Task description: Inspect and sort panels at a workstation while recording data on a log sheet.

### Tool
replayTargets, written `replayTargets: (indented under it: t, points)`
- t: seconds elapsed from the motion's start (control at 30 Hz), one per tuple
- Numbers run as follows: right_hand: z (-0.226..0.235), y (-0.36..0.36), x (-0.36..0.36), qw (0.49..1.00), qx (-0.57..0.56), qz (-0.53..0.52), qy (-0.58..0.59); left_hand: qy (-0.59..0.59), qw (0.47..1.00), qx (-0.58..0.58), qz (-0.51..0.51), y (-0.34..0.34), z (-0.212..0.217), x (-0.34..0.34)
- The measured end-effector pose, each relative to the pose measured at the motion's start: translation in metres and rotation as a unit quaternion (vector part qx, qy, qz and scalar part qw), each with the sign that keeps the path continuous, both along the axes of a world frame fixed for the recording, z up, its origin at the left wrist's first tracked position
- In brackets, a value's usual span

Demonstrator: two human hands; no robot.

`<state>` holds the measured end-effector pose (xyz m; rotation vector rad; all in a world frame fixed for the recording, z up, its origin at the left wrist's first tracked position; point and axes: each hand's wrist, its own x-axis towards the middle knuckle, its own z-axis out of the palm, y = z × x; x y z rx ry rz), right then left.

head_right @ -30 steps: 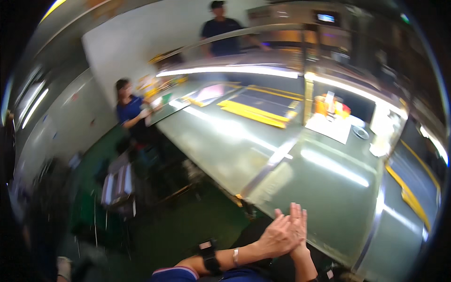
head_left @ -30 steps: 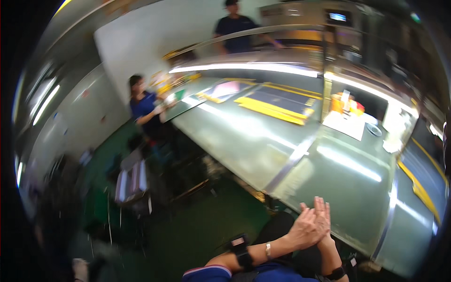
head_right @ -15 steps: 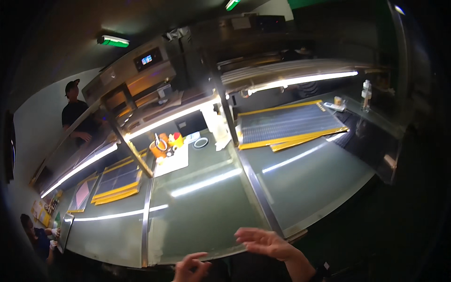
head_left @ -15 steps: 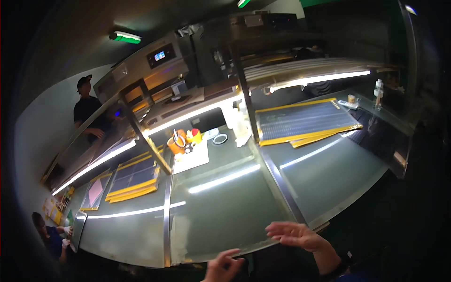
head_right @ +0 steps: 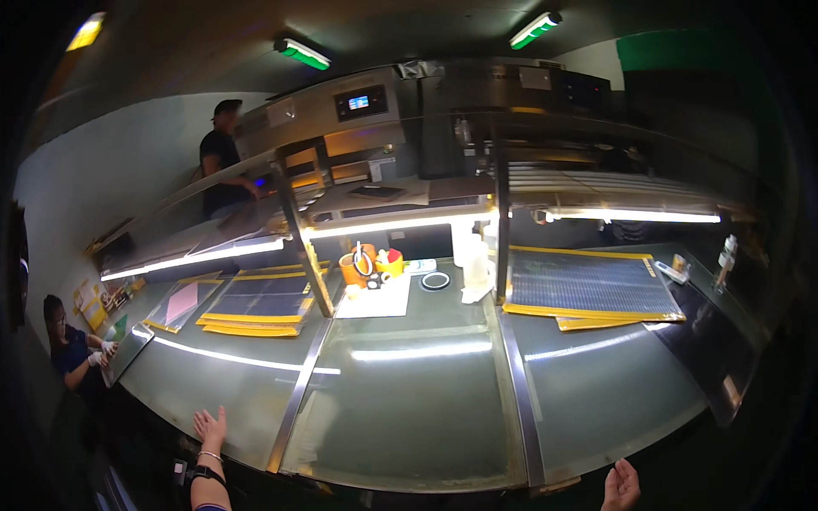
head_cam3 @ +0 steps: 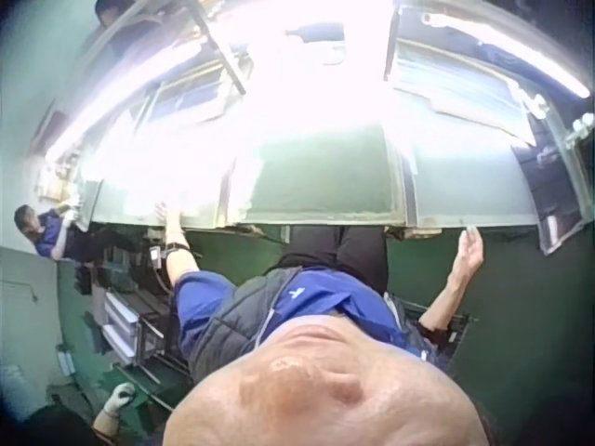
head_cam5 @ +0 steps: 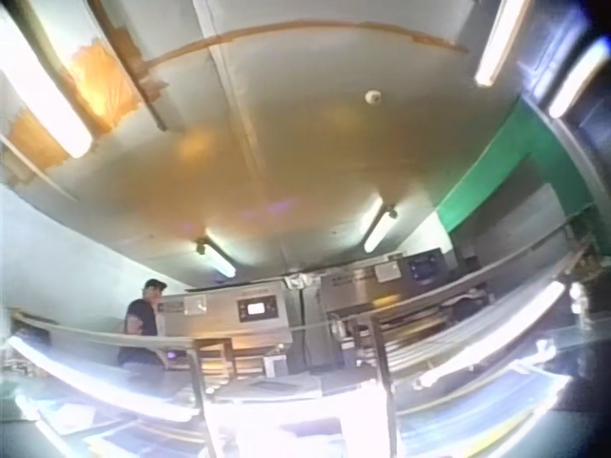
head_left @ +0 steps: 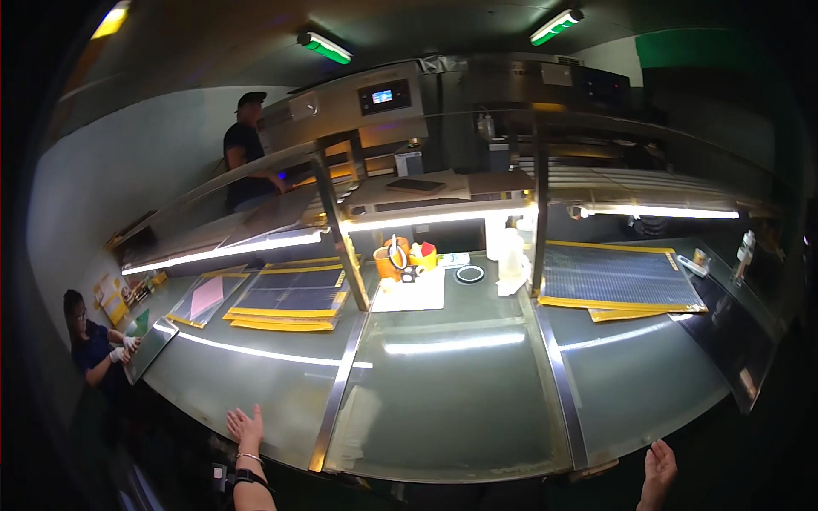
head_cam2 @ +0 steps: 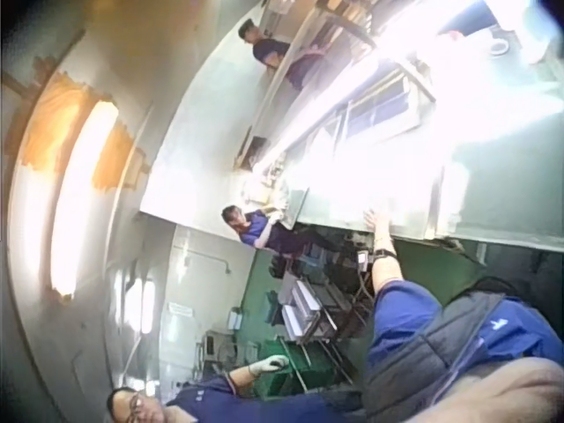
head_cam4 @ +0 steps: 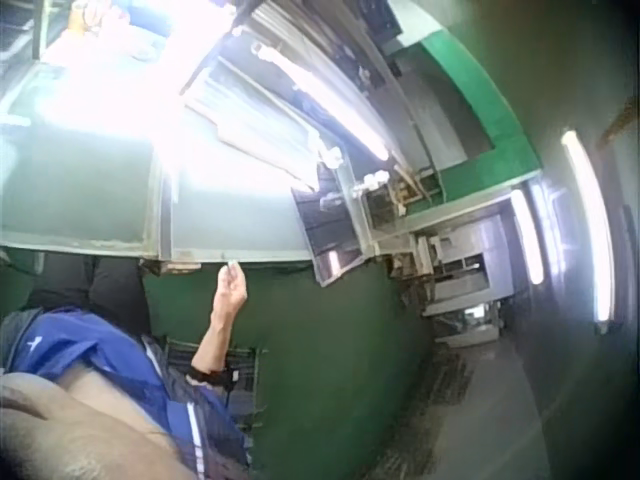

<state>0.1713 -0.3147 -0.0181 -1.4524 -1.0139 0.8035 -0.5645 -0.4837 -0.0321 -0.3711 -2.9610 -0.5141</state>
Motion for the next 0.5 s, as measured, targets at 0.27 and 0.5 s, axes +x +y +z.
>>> replayTargets:
  t: [0.27,0.5]
  points:
    - [0.013,0.065,-0.056,0.964,0.044,0.057,-0.256,0.02,0.997,-0.061,0.036,0.002,-0.026,-0.003]
    - [-0.022,0.095,-0.09,0.865,0.005,0.036,-0.501,0.047,0.996,-0.059,0.043,0.006,-0.016,-0.004]
